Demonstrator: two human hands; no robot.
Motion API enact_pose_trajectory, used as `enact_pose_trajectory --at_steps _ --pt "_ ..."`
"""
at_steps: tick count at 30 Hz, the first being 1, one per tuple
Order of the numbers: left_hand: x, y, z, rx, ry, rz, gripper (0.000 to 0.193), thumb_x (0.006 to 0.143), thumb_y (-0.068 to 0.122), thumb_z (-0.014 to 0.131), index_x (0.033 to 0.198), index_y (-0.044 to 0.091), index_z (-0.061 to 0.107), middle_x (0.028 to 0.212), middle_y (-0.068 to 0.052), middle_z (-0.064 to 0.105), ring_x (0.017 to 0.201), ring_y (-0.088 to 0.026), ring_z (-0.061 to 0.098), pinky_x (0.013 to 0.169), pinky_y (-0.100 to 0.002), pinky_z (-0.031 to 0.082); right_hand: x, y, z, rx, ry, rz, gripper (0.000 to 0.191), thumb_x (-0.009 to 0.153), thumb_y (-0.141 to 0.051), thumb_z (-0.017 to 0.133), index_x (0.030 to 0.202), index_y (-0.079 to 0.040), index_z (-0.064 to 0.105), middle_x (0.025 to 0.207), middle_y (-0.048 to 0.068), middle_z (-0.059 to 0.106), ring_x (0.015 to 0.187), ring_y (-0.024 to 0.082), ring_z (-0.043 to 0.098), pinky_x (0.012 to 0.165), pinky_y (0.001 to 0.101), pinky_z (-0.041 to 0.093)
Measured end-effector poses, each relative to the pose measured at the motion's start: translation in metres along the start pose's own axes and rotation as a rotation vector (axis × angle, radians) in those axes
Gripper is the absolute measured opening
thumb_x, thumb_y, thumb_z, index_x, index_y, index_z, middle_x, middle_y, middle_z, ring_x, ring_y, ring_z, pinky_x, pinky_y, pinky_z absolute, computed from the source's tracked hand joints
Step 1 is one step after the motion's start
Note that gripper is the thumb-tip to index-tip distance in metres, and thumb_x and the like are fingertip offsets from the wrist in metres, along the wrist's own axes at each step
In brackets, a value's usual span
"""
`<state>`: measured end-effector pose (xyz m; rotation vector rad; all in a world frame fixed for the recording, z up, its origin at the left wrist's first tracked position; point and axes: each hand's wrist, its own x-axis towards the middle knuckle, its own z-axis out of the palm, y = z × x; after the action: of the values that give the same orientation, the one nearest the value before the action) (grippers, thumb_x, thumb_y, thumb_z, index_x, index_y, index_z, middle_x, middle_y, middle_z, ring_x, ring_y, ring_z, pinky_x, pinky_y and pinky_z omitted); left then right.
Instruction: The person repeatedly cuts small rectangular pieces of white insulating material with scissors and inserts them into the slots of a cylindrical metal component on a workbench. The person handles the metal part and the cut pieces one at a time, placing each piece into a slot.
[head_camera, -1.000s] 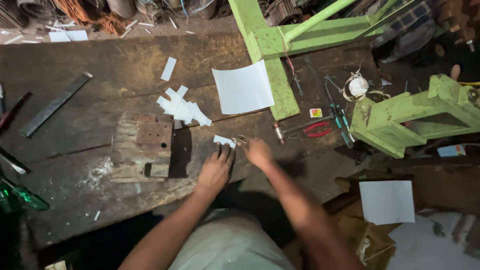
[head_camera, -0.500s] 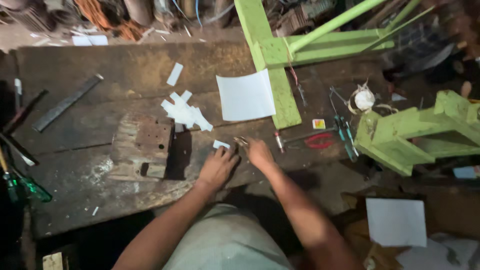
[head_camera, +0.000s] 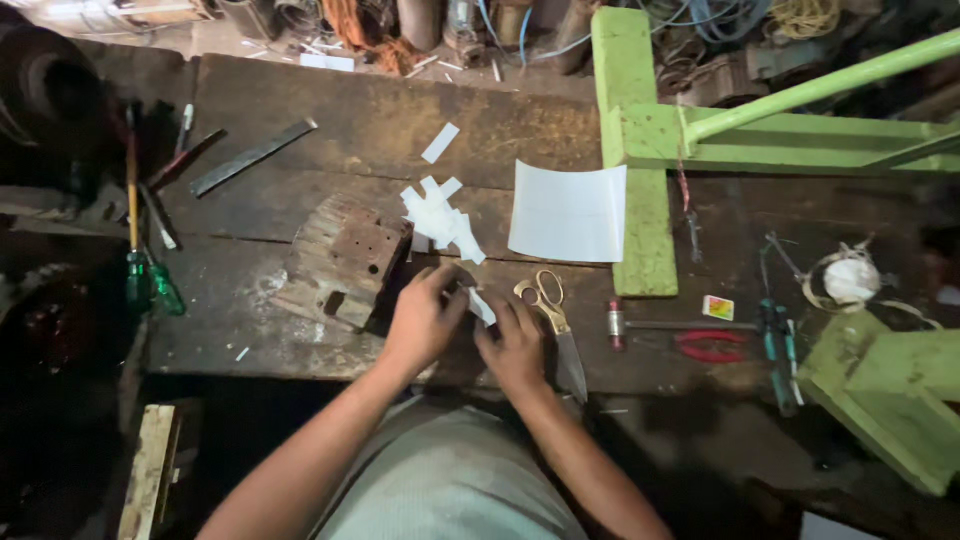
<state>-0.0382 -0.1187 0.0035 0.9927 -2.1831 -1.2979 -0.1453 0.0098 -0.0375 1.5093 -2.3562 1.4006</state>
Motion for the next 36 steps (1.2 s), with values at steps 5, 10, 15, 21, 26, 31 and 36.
enact_pose_trajectory --at_steps 5,10,15,21,26,31,36 --pt "-0.002 0.026 -0.04 0.051 0.095 0.056 0.032 0.085 0.018 0.072 0.115 0.004 0.068 0.103 -0.025 0.072 0.097 -0.04 0.072 0.082 -0.043 0.056 0.021 -0.025 0.017 0.193 0.072 -0.027 0.039 0.082 0.0 0.075 0.119 -0.008 0.069 0.113 0.015 0.069 0.104 0.036 0.071 0.09 0.0415 0.058" --pt "0.001 0.032 -0.08 0.435 0.023 -0.087 0.024 0.093 0.023 0.068 0.113 0.013 0.073 0.099 -0.02 0.073 0.089 -0.041 0.071 0.078 -0.048 0.055 0.033 -0.027 0.047 0.334 0.022 -0.039 0.033 0.08 -0.002 0.079 0.111 -0.007 0.07 0.108 0.013 0.071 0.102 0.032 0.072 0.09 0.0401 0.058" --pt "0.014 0.008 -0.121 0.77 0.405 0.168 0.038 0.094 0.029 0.07 0.128 0.013 0.066 0.125 -0.018 0.065 0.111 -0.042 0.062 0.091 -0.05 0.049 0.027 0.004 0.108 0.411 -0.139 0.143 0.033 0.079 -0.012 0.083 0.109 -0.003 0.071 0.108 0.014 0.073 0.101 0.032 0.072 0.087 0.0411 0.057" --pt "0.022 -0.027 -0.12 0.615 0.417 0.097 0.038 0.102 0.03 0.065 0.134 0.01 0.06 0.135 -0.021 0.058 0.119 -0.045 0.055 0.101 -0.052 0.045 0.01 0.041 0.162 0.288 -0.178 0.107 0.04 0.067 -0.005 0.073 0.106 0.0 0.068 0.119 0.028 0.065 0.104 0.049 0.063 0.089 0.0474 0.055" --pt "0.02 -0.032 -0.119 0.612 0.399 0.06 0.039 0.103 0.032 0.063 0.134 0.009 0.061 0.13 -0.022 0.059 0.118 -0.045 0.055 0.099 -0.052 0.046 0.016 0.037 0.17 0.255 -0.253 0.137 0.03 0.068 -0.001 0.069 0.097 0.0 0.067 0.102 0.029 0.067 0.104 0.05 0.063 0.087 0.0506 0.055" --pt "0.021 -0.025 -0.12 0.616 0.4 0.038 0.039 0.102 0.032 0.063 0.134 0.009 0.061 0.129 -0.022 0.06 0.117 -0.046 0.054 0.097 -0.052 0.047 0.035 0.019 0.16 0.343 -0.281 0.288 0.028 0.074 -0.002 0.069 0.102 -0.004 0.073 0.1 0.023 0.074 0.099 0.041 0.071 0.085 0.0469 0.057" --pt "0.02 -0.02 -0.119 0.59 0.389 0.012 0.038 0.102 0.032 0.063 0.133 0.011 0.061 0.127 -0.02 0.061 0.117 -0.044 0.056 0.097 -0.051 0.047 0.029 0.018 0.126 0.333 -0.352 0.146 0.058 0.066 -0.002 0.074 0.122 0.005 0.061 0.131 0.03 0.055 0.095 0.042 0.066 0.077 0.0444 0.057"
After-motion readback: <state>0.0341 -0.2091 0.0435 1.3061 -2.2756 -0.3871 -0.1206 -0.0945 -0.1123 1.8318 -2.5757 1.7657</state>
